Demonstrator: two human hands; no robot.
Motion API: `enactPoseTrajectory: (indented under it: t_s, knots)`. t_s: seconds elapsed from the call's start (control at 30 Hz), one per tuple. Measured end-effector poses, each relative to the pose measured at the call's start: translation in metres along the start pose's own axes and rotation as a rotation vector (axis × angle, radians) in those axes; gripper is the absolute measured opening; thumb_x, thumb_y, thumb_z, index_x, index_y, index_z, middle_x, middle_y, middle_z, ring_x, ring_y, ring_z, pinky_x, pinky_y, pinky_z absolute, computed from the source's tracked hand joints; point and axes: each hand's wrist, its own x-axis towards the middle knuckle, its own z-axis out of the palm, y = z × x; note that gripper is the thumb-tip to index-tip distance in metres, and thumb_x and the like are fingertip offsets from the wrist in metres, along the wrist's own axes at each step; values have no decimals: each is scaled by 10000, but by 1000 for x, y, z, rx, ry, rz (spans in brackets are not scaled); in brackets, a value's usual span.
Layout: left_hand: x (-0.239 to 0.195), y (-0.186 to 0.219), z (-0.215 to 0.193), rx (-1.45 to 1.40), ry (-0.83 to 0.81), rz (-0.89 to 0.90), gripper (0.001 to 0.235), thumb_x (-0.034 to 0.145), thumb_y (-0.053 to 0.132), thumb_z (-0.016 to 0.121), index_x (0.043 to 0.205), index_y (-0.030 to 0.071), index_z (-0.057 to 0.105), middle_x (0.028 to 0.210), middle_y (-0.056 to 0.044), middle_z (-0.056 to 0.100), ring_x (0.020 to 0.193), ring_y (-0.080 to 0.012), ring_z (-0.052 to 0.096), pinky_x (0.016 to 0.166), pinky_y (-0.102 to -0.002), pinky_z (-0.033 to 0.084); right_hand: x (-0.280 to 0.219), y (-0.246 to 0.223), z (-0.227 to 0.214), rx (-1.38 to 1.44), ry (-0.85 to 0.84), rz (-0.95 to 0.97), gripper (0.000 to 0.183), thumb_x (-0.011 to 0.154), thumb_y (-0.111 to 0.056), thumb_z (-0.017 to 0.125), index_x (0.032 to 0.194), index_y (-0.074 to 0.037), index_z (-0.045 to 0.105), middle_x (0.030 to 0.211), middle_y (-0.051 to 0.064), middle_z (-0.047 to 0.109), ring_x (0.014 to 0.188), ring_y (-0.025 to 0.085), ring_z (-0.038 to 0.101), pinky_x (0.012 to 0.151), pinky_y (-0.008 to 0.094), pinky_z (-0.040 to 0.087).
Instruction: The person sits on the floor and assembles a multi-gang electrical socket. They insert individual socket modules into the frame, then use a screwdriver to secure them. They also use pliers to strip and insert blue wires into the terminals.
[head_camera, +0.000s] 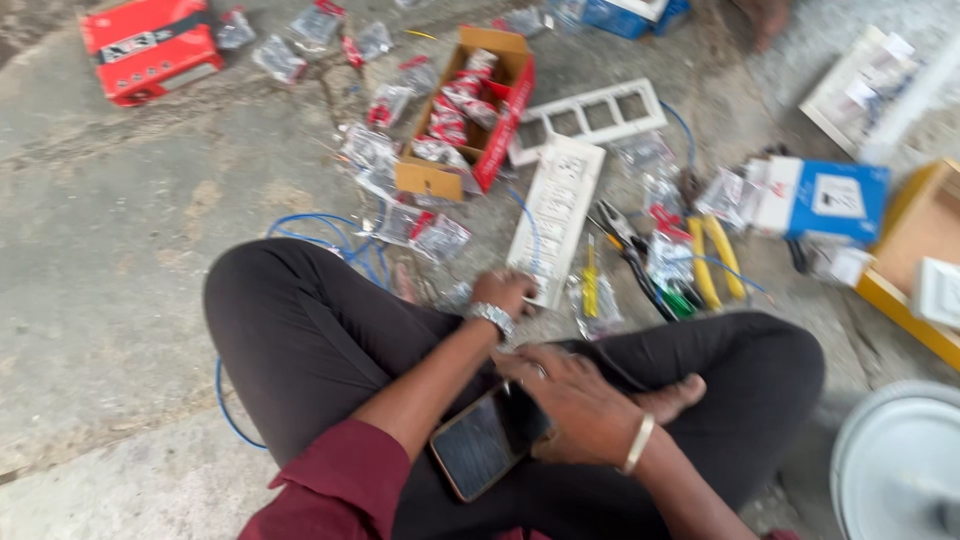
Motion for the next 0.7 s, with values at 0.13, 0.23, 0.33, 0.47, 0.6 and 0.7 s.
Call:
enactPoseTrajectory:
  t_s: [0.13,0.23,0.33,0.47,0.6,0.7]
  knots:
    - [-28,37,-11,-46,-8,25,143,889,177,698,846,43,723,712,-55,738,481,-113,623,387,-265,412,-2,2,6,-67,18,-105,970,558,-236,904,1419,-131,468,1454,117,468,1382,375,440,1154,544,270]
    - [-38,41,-10,-10,-50,26,135,892,179,708,873,46,727,727,-43,749,473,-97,606,395,-256,417,-15,2,7,-73,78,-123,917,578,-270,901,1386,-90,508,1361,154,541,1294,378,503,1144,520,320]
    - [-39,39,-14,55,-74,60,154,891,183,724,905,31,739,741,-49,756,475,-107,621,404,-271,435,-44,-2,2,27,269,-138,834,621,-302,898,1328,-47,535,1317,177,601,1243,372,568,1084,445,435]
    - [-44,39,-10,243,-130,181,171,885,186,718,910,22,759,718,-65,761,485,-124,652,449,-291,502,-116,18,-3,36,595,215,827,625,-310,909,1318,-35,553,1297,202,619,1251,381,561,1037,446,439]
    - [-51,48,-7,442,-99,243,203,903,215,694,844,43,784,701,-47,776,498,-115,676,518,-276,545,-123,75,8,-27,786,607,759,661,-289,883,1304,-36,569,1282,197,633,1232,377,579,1028,442,452]
    - [-57,53,-11,400,-103,219,200,887,238,692,846,57,769,726,-46,787,543,-145,706,565,-316,581,-110,94,25,8,793,697,708,688,-272,863,1293,-37,581,1271,194,644,1217,373,593,1022,439,462]
